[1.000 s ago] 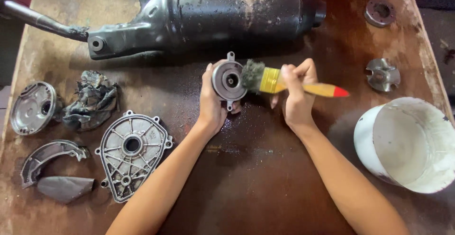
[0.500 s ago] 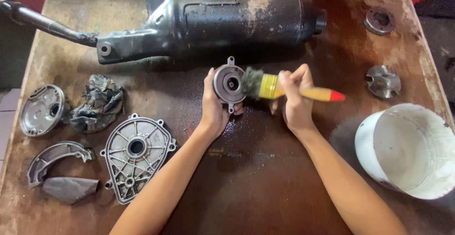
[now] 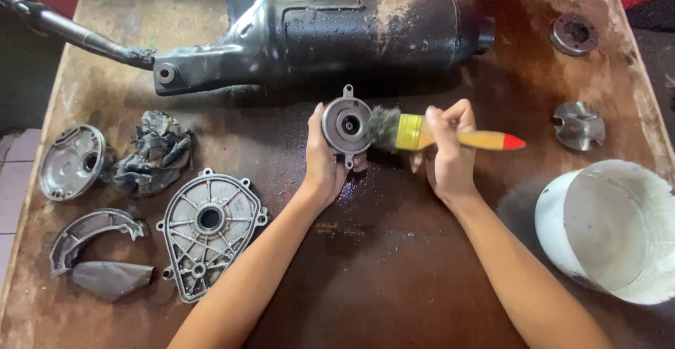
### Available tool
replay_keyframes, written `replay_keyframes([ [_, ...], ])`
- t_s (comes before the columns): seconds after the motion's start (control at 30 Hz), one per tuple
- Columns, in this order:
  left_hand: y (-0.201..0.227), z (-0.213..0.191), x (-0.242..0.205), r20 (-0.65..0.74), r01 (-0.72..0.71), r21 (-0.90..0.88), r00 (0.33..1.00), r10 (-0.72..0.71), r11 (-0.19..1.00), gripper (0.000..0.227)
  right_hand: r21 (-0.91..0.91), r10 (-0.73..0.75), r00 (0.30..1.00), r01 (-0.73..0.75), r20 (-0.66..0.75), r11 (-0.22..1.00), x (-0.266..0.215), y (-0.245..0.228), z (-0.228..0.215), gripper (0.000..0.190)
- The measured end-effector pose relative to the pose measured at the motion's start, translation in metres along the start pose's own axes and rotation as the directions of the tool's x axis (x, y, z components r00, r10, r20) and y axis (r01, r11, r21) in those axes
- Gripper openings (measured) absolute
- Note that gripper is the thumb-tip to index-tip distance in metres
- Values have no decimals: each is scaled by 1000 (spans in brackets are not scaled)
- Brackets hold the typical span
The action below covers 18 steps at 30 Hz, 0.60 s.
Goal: The person scrubs a small, circular metal part with a yellow-handled brush, repeatedly dipping the brush into a white container of liquid. They rotate the part in their hands to clean different surfaces while other disassembled mechanical components lie on the table.
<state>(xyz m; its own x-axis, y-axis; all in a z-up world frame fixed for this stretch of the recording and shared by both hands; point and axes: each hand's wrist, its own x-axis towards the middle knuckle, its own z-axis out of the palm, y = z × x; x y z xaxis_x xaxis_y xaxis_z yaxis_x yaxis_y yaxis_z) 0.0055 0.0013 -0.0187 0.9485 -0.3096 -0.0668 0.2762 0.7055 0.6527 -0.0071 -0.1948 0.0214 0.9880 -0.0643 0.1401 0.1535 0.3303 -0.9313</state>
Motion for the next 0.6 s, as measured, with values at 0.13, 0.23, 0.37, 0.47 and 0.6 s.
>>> replay_keyframes([
  [0.13,14,21,-4,-355,42,-75,933,-66,996,56,-43,6,968,5,251,999,0,11,-10,23],
  [0.23,6,7,-4,-148,41,23,988,-37,999,64,-6,-110,980,112,165,994,2,5,-1,18],
  [0.37,13,17,-5,-172,44,-2,984,-43,999,63,11,20,994,-21,111,1000,1,4,-1,20],
  [0.47,10,14,-5,-194,61,9,979,-58,998,64,-3,-2,996,2,86,1000,1,3,1,20],
  [0.6,16,24,-5,-315,90,-38,944,-98,995,59,-2,21,961,-21,275,1000,-1,2,-2,21],
])
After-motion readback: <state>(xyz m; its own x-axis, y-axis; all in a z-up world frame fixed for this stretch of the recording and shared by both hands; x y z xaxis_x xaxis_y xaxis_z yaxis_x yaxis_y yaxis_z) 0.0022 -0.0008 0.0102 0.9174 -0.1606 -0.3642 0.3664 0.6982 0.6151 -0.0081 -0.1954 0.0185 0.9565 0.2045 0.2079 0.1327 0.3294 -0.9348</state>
